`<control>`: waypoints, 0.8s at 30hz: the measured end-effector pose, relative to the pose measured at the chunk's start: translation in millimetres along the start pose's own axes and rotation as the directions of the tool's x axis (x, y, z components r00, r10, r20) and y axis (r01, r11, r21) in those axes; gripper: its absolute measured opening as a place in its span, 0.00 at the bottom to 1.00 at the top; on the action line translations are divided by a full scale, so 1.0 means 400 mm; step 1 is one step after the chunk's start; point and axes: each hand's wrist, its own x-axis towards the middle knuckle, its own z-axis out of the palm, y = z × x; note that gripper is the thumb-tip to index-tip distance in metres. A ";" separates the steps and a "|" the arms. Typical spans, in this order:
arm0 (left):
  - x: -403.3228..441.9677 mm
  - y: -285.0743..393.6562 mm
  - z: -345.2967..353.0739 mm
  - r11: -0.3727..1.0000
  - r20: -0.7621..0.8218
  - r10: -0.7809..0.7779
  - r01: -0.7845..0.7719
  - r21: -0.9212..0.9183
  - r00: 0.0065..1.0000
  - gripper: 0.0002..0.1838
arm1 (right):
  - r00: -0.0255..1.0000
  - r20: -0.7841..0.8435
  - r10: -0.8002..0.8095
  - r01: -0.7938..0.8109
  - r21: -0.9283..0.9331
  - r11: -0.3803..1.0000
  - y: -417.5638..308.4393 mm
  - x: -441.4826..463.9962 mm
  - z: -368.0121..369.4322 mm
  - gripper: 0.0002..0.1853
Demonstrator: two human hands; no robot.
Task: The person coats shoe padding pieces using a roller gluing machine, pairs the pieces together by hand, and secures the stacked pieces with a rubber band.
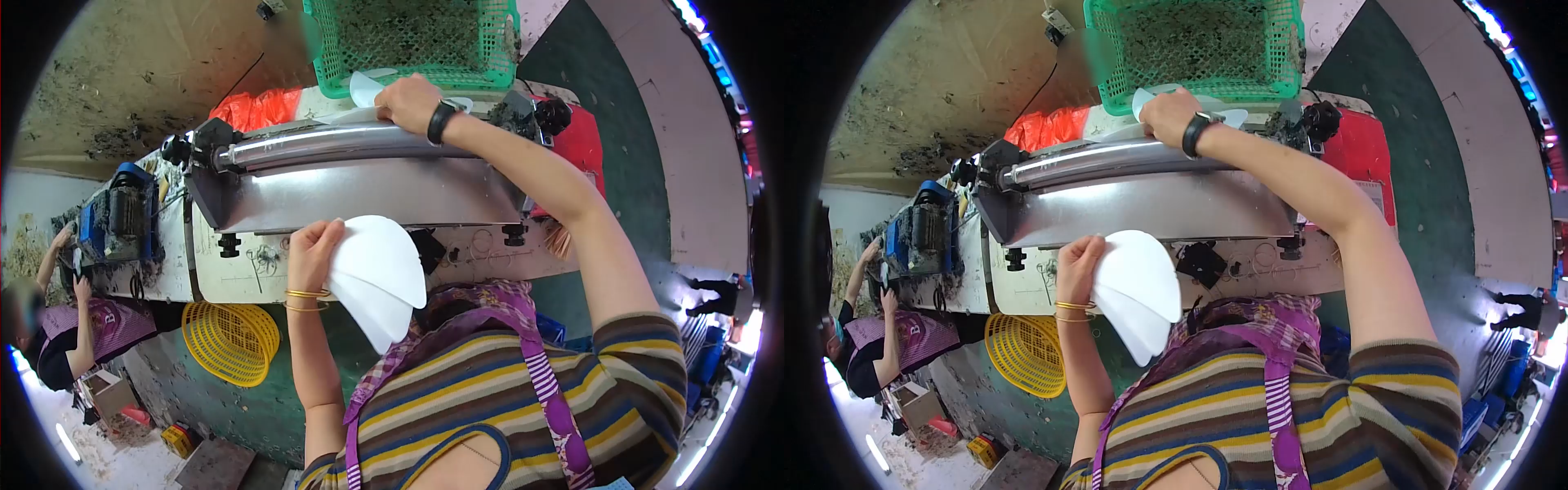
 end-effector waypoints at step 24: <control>0.058 0.130 -0.112 0.929 -0.217 0.112 -0.179 -0.324 0.970 0.10 | 0.906 0.319 -0.277 -0.022 0.692 0.722 0.080 0.082 -0.322 0.12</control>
